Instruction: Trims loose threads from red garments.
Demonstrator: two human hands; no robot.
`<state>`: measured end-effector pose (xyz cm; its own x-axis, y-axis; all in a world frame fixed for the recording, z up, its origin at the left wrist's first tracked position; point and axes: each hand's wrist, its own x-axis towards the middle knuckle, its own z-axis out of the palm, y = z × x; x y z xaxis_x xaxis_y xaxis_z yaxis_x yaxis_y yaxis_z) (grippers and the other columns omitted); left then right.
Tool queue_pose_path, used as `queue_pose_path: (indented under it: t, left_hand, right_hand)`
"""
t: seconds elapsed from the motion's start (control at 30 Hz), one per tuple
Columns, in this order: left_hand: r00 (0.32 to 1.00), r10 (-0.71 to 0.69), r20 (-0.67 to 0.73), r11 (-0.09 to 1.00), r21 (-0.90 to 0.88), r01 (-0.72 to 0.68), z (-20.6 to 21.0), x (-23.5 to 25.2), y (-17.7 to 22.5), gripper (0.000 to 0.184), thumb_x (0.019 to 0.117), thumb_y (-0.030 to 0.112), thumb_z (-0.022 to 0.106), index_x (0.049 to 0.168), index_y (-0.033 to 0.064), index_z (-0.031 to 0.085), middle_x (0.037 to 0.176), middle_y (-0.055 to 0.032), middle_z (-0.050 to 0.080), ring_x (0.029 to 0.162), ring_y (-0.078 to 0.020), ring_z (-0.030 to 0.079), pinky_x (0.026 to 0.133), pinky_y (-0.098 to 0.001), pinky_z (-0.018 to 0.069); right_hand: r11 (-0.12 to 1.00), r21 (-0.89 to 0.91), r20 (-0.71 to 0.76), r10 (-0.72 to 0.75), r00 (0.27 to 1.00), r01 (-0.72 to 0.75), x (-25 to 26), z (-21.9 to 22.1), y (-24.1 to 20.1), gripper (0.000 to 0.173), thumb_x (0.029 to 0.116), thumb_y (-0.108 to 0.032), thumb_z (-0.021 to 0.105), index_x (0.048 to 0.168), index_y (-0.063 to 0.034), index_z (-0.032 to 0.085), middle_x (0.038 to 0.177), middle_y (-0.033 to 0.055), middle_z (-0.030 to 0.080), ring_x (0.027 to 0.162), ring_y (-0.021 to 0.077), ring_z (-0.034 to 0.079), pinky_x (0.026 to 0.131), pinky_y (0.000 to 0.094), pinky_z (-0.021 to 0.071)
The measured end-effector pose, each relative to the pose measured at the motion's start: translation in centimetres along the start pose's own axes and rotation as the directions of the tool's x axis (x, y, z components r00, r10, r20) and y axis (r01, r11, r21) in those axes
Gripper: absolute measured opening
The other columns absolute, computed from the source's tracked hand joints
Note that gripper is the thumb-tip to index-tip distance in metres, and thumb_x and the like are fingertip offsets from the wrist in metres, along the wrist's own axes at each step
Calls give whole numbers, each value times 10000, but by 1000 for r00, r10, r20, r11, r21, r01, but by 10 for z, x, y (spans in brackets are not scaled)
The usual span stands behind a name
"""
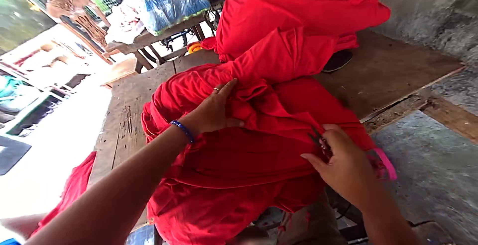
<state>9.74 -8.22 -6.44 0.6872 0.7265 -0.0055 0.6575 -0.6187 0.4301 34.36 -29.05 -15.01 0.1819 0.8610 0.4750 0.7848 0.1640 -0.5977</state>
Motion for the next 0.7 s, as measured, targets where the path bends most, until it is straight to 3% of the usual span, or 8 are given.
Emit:
queue_pose_path:
  t: [0.1, 0.2, 0.27, 0.33, 0.43, 0.53, 0.6, 0.7]
  left_hand:
    - [998, 59, 20, 992, -117, -56, -1, -17, 0, 407, 778, -55, 794, 1169, 6, 699, 1048, -129, 730, 965, -221, 699, 869, -459, 571]
    - [930, 345, 124, 933, -157, -325, -2, -66, -1, 91, 679, 44, 713, 752, 99, 705, 897, -19, 692, 874, -119, 660, 736, -346, 564]
    - [826, 449, 341, 890, -255, -378, -8, -90, 3, 224, 781, 249, 741, 985, 162, 778, 1059, -54, 669, 1028, -170, 631, 852, -372, 548]
    - [822, 413, 392, 908, -253, -335, -28, -97, 13, 376, 869, 520, 724, 1176, 305, 751, 1213, 51, 654, 1171, -76, 587, 968, -285, 522]
    - [958, 287, 1, 958, -18, -286, -61, -61, 24, 287, 897, 394, 719, 1012, 135, 765, 1182, -17, 713, 1157, -143, 653, 987, -380, 552]
    - [941, 266, -209, 906, 387, -170, -79, 14, 8, 634, 810, 455, 807, 1265, 38, 665, 1398, -268, 546, 1287, -481, 512, 1006, -696, 410]
    - [980, 89, -180, 911, 411, -8, -83, 62, -15, 822, 778, 510, 847, 1436, 101, 572, 1577, -282, 369, 1413, -566, 350, 1052, -804, 279]
    - [950, -284, -127, 948, 114, 298, -83, 104, -47, 664, 1073, 535, 415, 1531, 57, 457, 1578, -248, 411, 1484, -440, 349, 1182, -684, 237]
  right_hand:
    - [947, 223, -255, -172, 952, 231, -5, 16, 17, 174, 891, -60, 677, 825, 11, 532, 916, 136, 610, 734, 69, 554, 632, 150, 467]
    - [849, 431, -368, -144, 919, 306, -18, 20, 30, 180, 876, -36, 670, 866, -76, 495, 1003, 24, 615, 921, -33, 582, 792, 73, 471]
    - [828, 516, -294, -69, 953, 219, -26, 32, 41, 166, 837, -58, 662, 880, -88, 504, 984, -9, 596, 878, -67, 548, 743, 48, 438]
    - [790, 598, -229, 6, 973, 136, -30, 45, 49, 182, 809, -68, 677, 851, -96, 502, 937, -34, 569, 808, -91, 508, 676, 33, 400]
    - [769, 627, -231, 34, 972, 122, -27, 52, 50, 198, 798, -80, 683, 840, -113, 492, 913, -50, 557, 800, -102, 503, 664, 29, 394]
    - [772, 622, -244, 31, 969, 132, -27, 53, 49, 196, 804, -77, 677, 857, -105, 491, 922, -39, 548, 831, -94, 510, 695, 27, 407]
    - [770, 626, -232, 34, 972, 122, -28, 52, 50, 195, 795, -73, 676, 849, -101, 491, 927, -33, 549, 842, -89, 513, 708, 28, 409]
    - [759, 642, -201, 31, 979, 108, -27, 51, 54, 199, 776, -78, 680, 831, -107, 491, 897, -42, 533, 800, -91, 490, 668, 26, 384]
